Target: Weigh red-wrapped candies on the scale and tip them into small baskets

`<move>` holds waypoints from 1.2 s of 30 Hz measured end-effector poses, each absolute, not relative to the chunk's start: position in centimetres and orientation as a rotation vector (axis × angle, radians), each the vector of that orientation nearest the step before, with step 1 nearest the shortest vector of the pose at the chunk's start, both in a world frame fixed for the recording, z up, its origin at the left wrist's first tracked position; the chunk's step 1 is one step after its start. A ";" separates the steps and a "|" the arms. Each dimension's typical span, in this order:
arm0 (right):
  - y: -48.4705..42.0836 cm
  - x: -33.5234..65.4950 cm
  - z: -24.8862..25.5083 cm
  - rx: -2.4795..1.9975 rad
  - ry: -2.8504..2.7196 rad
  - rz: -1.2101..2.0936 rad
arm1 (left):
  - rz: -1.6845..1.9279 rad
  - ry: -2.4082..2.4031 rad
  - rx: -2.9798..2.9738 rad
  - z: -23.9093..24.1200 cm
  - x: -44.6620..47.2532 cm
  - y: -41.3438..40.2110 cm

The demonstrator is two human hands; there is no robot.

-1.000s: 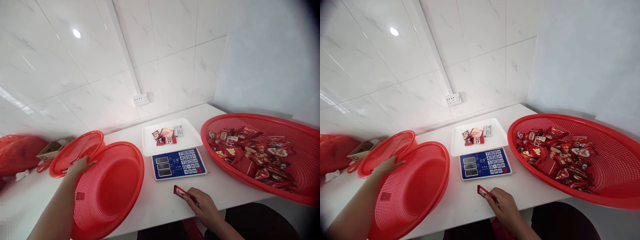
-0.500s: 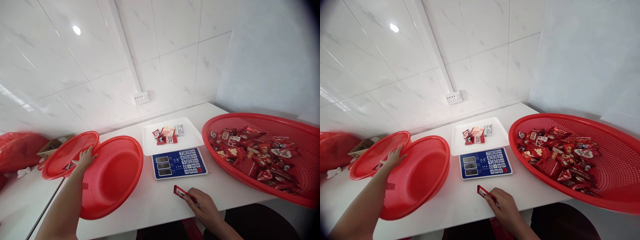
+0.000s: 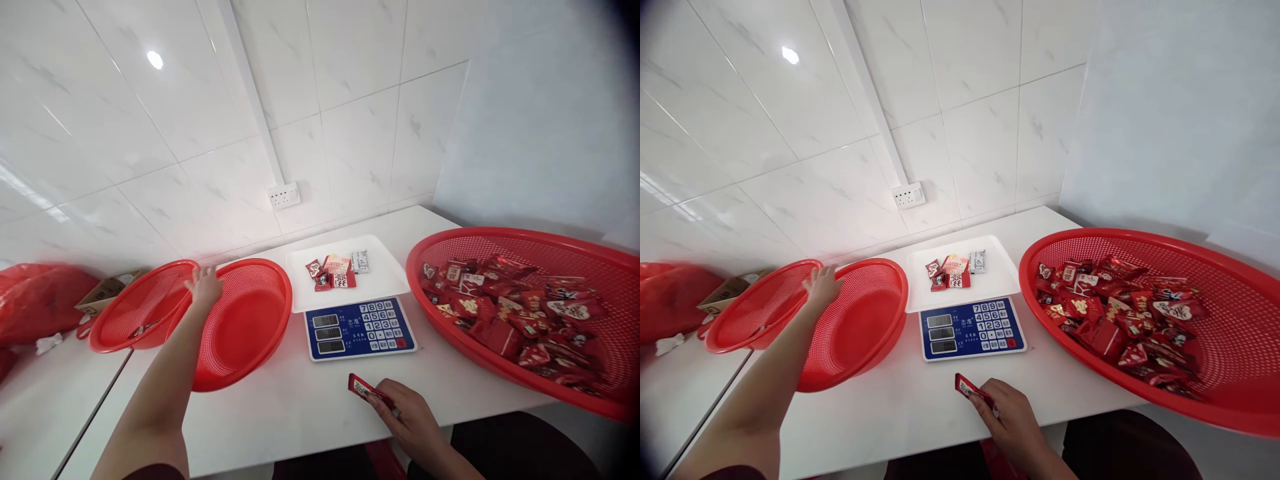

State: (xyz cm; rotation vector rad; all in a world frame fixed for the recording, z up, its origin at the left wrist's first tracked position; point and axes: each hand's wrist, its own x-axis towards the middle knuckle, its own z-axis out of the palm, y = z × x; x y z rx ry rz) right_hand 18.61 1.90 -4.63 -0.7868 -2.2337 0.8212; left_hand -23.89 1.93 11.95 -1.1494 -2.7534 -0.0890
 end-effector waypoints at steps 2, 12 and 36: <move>1.9 18.6 -4.9 -0.778 -2.235 0.804 | -0.087 -2.599 -1.494 12.3 -20.7 4.1; 1.8 18.7 -5.5 -0.834 -2.229 0.818 | 0.120 -2.062 -2.451 10.5 -10.0 12.8; 1.9 18.6 -5.5 -0.823 -2.244 0.833 | -0.134 -2.406 -2.072 15.1 -14.7 6.2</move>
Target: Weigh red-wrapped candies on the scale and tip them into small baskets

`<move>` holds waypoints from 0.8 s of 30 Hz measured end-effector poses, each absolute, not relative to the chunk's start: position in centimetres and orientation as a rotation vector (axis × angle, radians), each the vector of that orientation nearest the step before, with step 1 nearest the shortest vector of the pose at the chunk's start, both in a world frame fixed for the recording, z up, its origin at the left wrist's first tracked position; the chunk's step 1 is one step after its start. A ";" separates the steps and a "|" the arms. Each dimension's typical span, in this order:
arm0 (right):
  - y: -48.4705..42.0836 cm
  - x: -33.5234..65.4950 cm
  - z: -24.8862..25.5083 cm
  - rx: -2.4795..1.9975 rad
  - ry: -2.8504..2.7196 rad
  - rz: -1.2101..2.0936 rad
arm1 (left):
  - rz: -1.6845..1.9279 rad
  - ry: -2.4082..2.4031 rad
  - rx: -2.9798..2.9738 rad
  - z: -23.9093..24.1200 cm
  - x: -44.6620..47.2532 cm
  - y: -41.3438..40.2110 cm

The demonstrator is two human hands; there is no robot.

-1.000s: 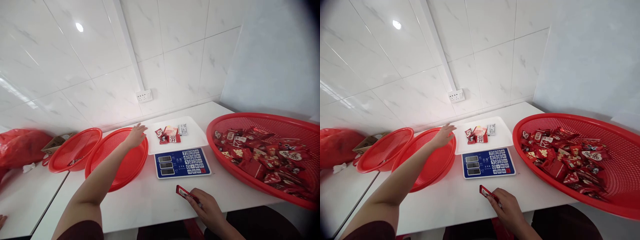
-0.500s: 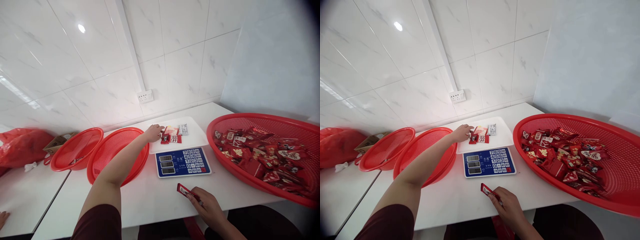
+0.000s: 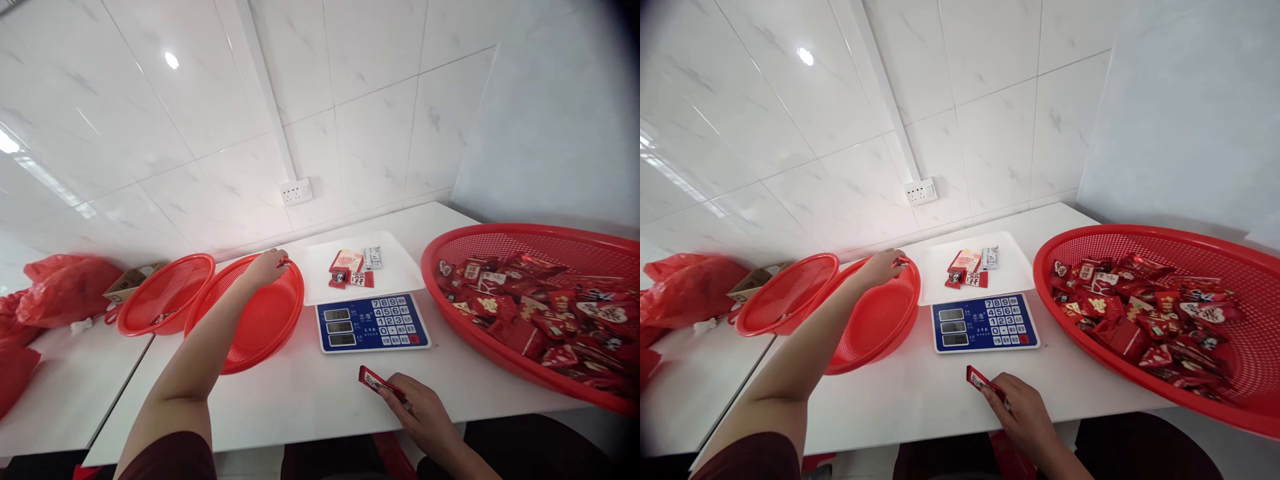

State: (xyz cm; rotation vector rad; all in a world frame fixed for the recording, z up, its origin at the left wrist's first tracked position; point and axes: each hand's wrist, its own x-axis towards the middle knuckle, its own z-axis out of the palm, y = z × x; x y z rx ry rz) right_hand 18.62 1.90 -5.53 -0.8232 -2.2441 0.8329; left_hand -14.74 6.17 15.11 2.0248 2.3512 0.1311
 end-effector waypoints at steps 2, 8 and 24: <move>1.9 18.6 -5.7 -0.821 -2.248 0.821 | 0.114 2.320 2.049 14.7 -13.6 6.3; 1.8 18.5 -6.1 -0.833 -2.234 0.785 | 0.047 2.055 2.218 12.3 -7.7 8.7; 1.8 18.6 -5.3 -0.808 -2.236 0.788 | -0.049 2.179 2.191 13.4 -7.9 8.0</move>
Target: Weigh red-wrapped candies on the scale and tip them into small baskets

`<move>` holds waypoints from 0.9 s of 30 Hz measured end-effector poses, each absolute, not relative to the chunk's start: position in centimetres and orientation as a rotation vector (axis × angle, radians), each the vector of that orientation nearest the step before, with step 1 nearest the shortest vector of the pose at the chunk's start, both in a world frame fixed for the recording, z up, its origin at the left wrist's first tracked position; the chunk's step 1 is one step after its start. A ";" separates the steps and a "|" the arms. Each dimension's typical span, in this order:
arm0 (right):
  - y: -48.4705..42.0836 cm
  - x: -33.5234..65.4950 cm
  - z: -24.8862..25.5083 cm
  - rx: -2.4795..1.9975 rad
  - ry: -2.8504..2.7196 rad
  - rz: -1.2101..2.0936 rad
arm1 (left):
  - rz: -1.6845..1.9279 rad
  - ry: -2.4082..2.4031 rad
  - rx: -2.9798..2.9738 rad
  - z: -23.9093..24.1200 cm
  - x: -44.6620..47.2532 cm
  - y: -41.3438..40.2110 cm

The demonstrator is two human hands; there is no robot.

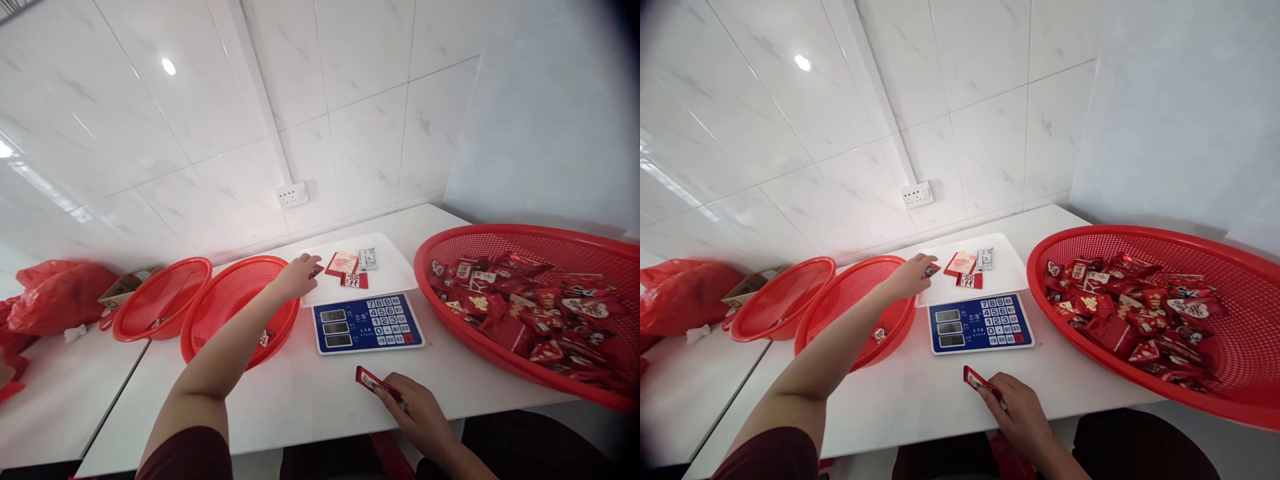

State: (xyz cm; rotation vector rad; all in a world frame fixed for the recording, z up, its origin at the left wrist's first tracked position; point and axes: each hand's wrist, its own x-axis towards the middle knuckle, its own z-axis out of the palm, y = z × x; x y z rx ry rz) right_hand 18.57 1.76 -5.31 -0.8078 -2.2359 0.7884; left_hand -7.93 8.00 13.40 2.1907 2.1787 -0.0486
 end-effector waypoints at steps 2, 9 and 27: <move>1.8 18.6 -5.1 -0.790 -2.243 0.785 | -0.076 2.269 2.142 14.5 -9.4 6.9; 1.9 18.6 -4.8 -0.755 -2.241 0.749 | -0.212 2.318 2.065 15.8 -10.6 5.5; 1.7 18.6 -5.1 -0.779 -2.243 0.730 | -0.231 1.801 2.495 10.9 -1.6 12.2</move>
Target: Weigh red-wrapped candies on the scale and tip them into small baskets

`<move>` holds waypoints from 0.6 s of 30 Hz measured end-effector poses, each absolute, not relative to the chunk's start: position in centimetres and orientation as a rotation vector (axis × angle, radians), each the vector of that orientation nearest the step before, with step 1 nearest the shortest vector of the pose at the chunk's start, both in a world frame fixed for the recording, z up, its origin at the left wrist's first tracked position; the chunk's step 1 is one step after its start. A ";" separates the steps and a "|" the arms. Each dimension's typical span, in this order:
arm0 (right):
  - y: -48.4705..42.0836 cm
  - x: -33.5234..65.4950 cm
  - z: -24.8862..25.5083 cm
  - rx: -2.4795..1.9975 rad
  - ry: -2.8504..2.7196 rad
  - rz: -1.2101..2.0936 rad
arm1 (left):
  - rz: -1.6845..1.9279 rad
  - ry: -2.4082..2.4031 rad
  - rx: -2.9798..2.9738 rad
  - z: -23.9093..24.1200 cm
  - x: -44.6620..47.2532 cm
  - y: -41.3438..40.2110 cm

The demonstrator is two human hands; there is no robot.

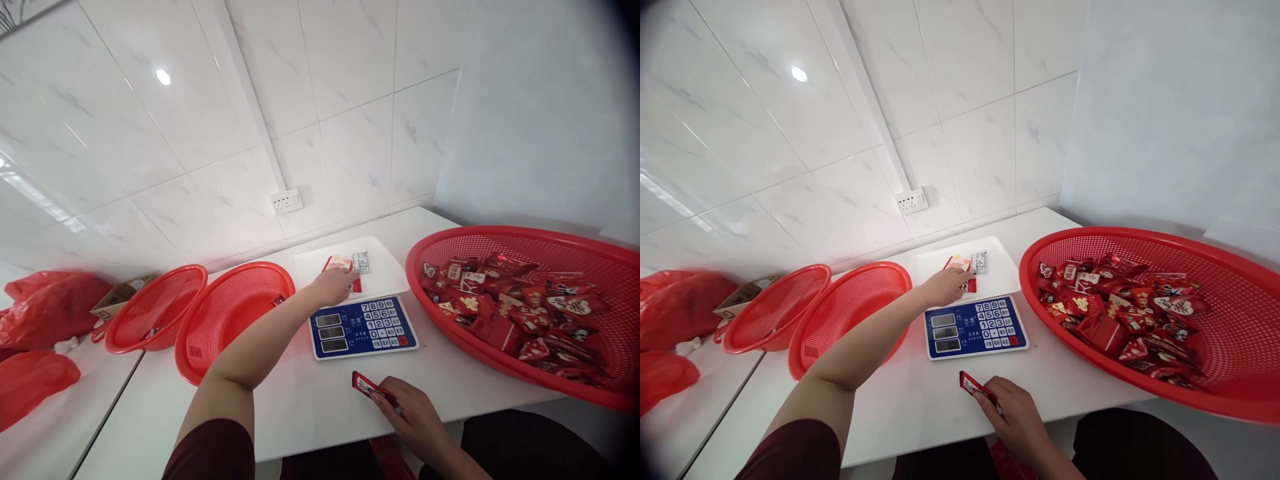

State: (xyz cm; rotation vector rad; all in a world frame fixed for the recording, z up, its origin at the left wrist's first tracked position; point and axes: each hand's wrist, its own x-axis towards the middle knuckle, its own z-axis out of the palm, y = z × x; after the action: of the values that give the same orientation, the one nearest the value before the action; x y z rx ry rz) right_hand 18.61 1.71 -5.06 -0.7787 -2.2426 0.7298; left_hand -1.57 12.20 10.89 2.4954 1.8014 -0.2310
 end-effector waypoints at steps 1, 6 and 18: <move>1.7 18.6 -5.1 -0.775 -2.245 0.728 | -0.238 1.812 2.483 11.0 -1.6 12.1; 1.7 18.6 -5.1 -0.758 -2.242 0.711 | -0.240 1.912 2.405 12.3 -1.8 10.9; 1.8 18.7 -4.7 -0.703 -2.260 0.766 | -0.315 2.386 1.857 17.6 -10.7 4.2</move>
State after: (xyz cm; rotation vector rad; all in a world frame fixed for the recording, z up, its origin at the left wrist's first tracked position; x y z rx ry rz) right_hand 18.67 1.84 -4.73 -0.7028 -2.2601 0.7658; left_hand -10.71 4.21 17.64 1.8569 2.3860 -0.3150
